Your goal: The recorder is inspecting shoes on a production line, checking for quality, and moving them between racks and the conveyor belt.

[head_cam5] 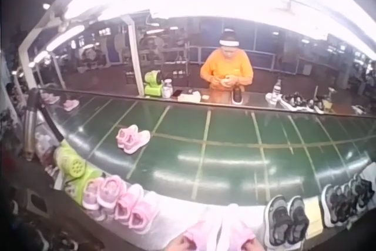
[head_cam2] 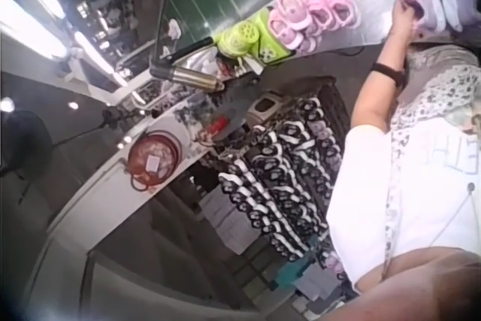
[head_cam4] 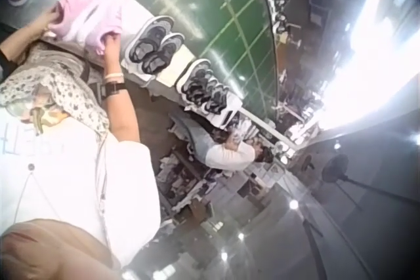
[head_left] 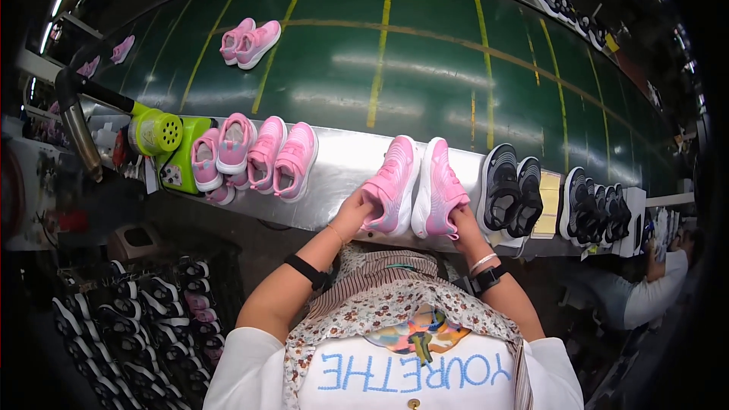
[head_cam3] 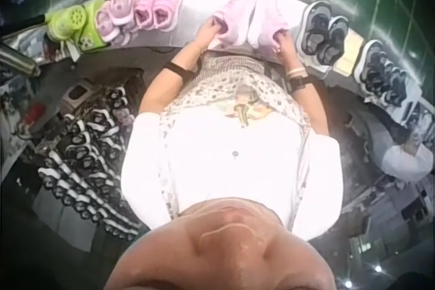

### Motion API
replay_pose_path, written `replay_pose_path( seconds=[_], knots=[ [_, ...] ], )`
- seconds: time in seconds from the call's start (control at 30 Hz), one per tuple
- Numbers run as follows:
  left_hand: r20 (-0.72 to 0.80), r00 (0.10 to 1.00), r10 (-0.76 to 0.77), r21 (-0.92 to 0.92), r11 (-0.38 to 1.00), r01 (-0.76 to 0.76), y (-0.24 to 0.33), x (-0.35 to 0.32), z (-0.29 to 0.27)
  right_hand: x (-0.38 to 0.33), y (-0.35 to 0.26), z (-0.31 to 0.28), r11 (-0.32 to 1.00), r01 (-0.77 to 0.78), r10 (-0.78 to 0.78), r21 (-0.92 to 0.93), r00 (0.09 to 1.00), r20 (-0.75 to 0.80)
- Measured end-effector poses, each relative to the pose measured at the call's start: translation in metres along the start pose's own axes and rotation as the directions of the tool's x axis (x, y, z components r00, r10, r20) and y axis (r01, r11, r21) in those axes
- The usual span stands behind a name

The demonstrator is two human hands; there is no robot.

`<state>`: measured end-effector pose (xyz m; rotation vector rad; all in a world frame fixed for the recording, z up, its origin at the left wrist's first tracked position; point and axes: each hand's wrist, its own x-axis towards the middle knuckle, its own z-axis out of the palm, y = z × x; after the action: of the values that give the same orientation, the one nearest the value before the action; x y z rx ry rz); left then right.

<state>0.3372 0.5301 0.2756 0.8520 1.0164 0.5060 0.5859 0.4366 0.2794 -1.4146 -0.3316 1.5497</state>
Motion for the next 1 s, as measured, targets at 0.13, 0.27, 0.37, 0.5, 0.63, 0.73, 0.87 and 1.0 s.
replay_pose_path(
  seconds=[0.13, 0.27, 0.37, 0.5, 0.63, 0.73, 0.87, 1.0],
  knots=[
    [0.064, 0.998, 0.02, -0.234, 0.972, -0.005, 0.024, -0.015, -0.003, -0.027, -0.033, 0.032, 0.984, 0.045, -0.052, 0.172, 0.998, 0.032],
    [0.087, 0.994, 0.064, -0.261, 0.964, -0.039, 0.045, -0.027, 0.0, -0.035, -0.047, 0.042, 0.982, 0.057, -0.079, 0.182, 0.99, 0.116],
    [0.111, 0.989, 0.096, -0.215, 0.974, -0.07, 0.052, -0.031, -0.003, -0.038, -0.055, 0.049, 0.983, 0.041, -0.07, 0.179, 0.984, 0.161],
    [0.063, 0.993, 0.097, -0.201, 0.976, -0.082, 0.068, -0.034, -0.004, -0.033, -0.064, 0.057, 0.985, 0.056, -0.08, 0.166, 0.986, 0.147],
    [0.041, 0.997, 0.067, -0.28, 0.959, -0.053, 0.082, -0.039, -0.002, -0.031, -0.077, 0.069, 0.987, 0.004, -0.025, 0.163, 0.991, 0.129],
    [-0.012, 0.999, 0.043, -0.256, 0.966, -0.045, 0.089, -0.038, -0.003, -0.028, -0.085, 0.075, 0.997, -0.005, -0.003, 0.082, 0.996, 0.092],
    [-0.062, 0.997, 0.052, -0.245, 0.967, -0.065, 0.09, -0.037, -0.006, -0.026, -0.085, 0.083, 0.992, 0.13, -0.13, 0.005, 0.991, 0.039],
    [-0.094, 0.995, 0.023, -0.212, 0.976, -0.043, 0.085, -0.035, -0.011, -0.02, -0.081, 0.085, 0.967, 0.236, -0.241, -0.102, 0.969, -0.051]
  ],
)
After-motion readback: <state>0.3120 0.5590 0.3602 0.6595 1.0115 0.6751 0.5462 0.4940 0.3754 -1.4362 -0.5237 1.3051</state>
